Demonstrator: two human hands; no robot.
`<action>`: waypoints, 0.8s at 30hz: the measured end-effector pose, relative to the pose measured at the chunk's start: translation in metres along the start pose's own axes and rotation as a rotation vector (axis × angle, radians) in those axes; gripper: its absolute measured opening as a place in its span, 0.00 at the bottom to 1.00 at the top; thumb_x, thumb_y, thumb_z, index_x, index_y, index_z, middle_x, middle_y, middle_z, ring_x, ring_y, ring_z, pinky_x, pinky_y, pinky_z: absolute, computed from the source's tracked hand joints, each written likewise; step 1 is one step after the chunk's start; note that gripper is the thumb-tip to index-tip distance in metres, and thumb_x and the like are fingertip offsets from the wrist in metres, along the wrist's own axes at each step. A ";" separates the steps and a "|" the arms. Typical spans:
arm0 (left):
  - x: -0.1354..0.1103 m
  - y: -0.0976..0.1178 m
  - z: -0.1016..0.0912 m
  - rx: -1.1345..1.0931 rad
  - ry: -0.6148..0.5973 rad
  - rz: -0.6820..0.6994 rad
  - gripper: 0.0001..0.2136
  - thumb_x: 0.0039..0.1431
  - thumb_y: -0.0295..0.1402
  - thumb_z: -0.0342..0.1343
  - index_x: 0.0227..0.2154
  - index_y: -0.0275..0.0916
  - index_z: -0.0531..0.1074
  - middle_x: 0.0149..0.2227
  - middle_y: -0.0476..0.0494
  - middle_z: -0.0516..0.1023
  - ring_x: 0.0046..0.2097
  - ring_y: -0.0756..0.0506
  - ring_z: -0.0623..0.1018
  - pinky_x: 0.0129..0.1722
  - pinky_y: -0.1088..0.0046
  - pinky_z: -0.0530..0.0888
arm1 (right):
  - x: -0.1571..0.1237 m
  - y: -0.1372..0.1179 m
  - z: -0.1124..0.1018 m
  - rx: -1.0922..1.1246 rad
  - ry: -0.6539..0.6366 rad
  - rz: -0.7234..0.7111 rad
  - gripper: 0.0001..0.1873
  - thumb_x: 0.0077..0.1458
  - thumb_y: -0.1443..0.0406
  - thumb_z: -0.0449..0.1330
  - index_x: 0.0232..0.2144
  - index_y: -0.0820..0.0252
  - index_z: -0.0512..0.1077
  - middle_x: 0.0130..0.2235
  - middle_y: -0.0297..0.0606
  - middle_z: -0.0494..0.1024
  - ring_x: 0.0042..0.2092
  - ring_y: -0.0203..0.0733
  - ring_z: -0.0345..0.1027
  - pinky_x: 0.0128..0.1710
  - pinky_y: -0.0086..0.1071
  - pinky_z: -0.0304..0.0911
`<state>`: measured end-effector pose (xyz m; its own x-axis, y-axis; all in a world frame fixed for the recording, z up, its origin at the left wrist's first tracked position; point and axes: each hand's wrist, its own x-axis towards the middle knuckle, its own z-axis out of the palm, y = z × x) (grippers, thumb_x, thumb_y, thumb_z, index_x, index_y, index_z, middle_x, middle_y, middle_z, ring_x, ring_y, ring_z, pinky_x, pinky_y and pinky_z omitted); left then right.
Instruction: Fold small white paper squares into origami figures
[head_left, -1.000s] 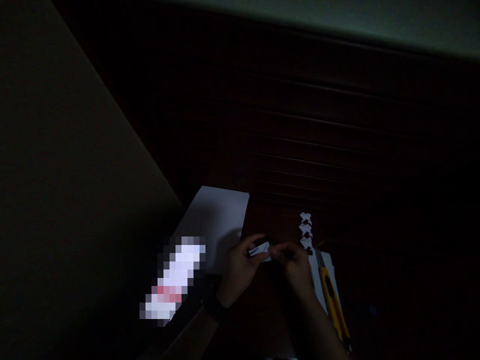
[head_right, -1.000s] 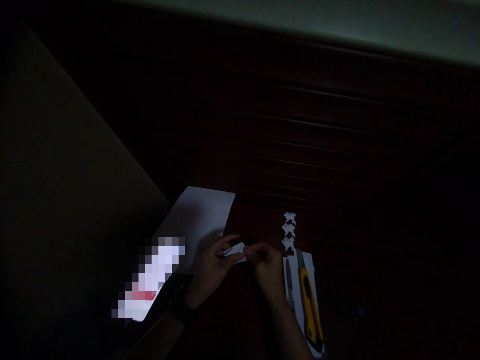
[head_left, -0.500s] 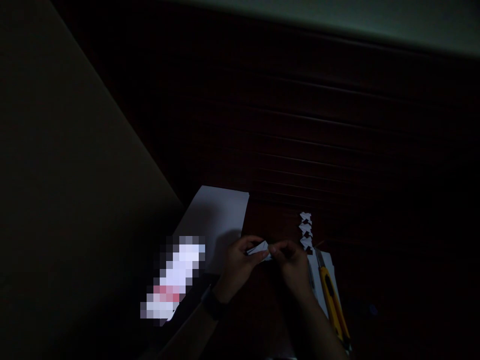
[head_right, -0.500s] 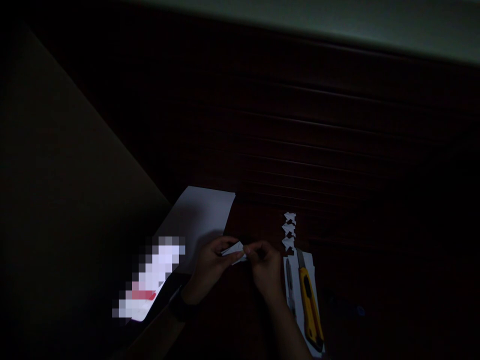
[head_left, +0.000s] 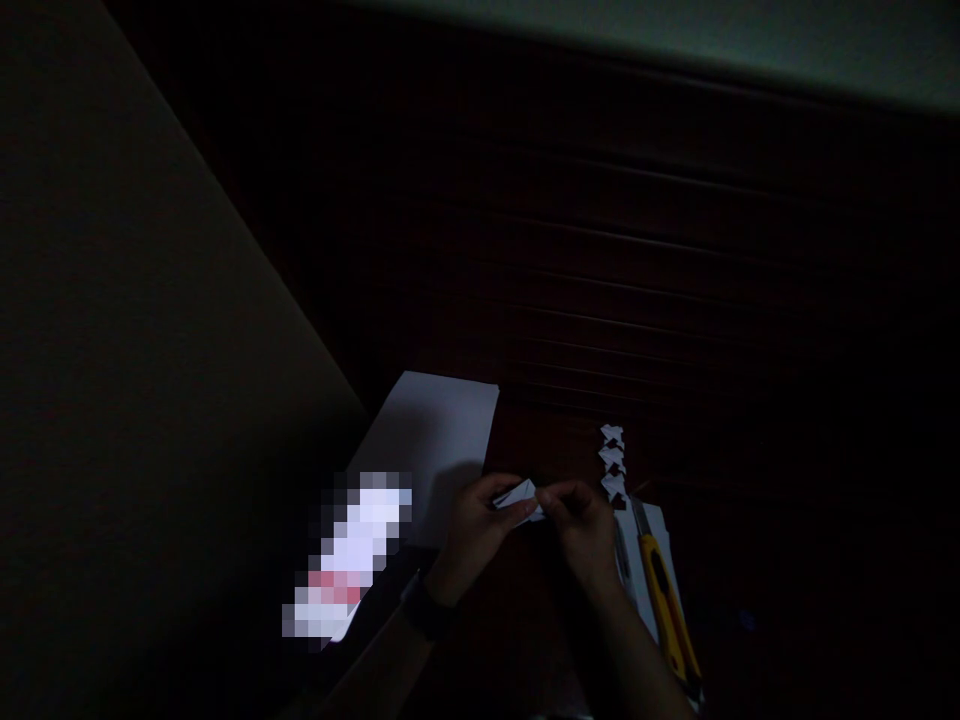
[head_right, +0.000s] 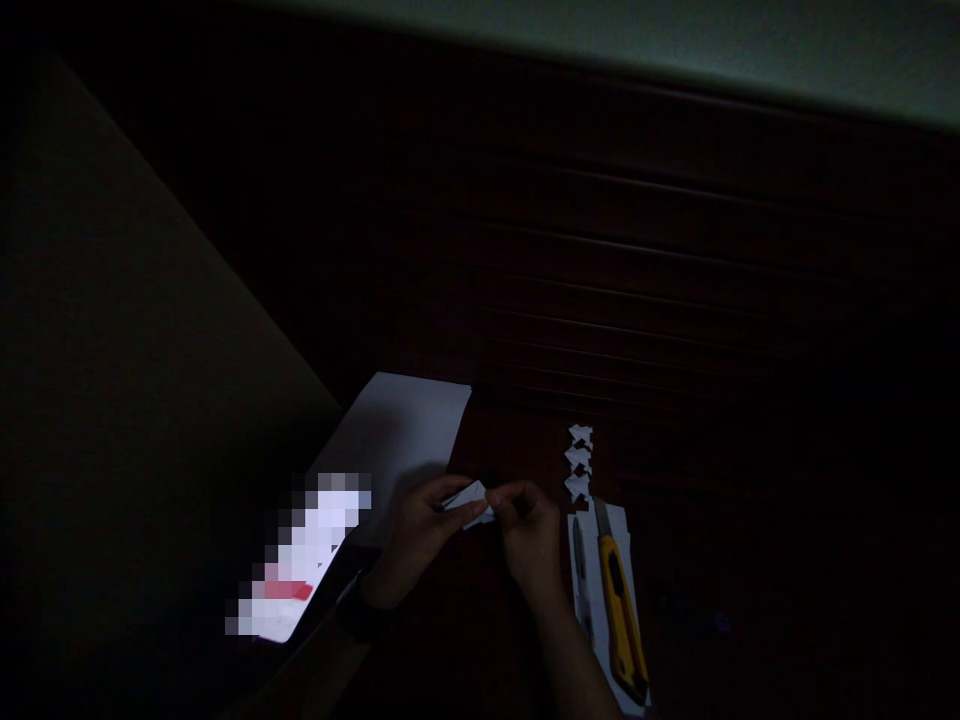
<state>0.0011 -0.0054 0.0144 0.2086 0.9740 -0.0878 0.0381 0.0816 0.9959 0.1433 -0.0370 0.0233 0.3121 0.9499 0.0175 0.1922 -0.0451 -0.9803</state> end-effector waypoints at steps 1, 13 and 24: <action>-0.001 0.001 0.000 0.023 -0.007 0.011 0.13 0.48 0.37 0.61 0.36 0.37 0.75 0.36 0.43 0.79 0.37 0.44 0.77 0.36 0.70 0.74 | 0.000 0.000 0.000 -0.007 0.007 -0.006 0.05 0.50 0.64 0.59 0.25 0.59 0.72 0.28 0.35 0.76 0.32 0.40 0.69 0.35 0.31 0.62; 0.002 -0.002 -0.003 0.106 -0.169 -0.021 0.12 0.42 0.26 0.61 0.34 0.36 0.75 0.28 0.49 0.74 0.28 0.50 0.71 0.26 0.78 0.66 | -0.003 0.000 -0.004 -0.227 -0.178 -0.182 0.05 0.50 0.71 0.54 0.29 0.55 0.64 0.29 0.31 0.71 0.29 0.37 0.65 0.29 0.28 0.57; -0.002 0.007 -0.001 -0.151 -0.179 -0.116 0.17 0.40 0.23 0.63 0.36 0.36 0.72 0.26 0.50 0.75 0.26 0.52 0.72 0.24 0.79 0.65 | -0.001 -0.002 -0.004 -0.103 -0.214 -0.115 0.07 0.50 0.68 0.56 0.34 0.56 0.69 0.29 0.32 0.73 0.31 0.38 0.67 0.30 0.28 0.60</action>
<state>-0.0004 -0.0070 0.0215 0.3816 0.9046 -0.1903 -0.0717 0.2342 0.9695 0.1465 -0.0391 0.0260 0.0809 0.9939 0.0749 0.3118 0.0461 -0.9490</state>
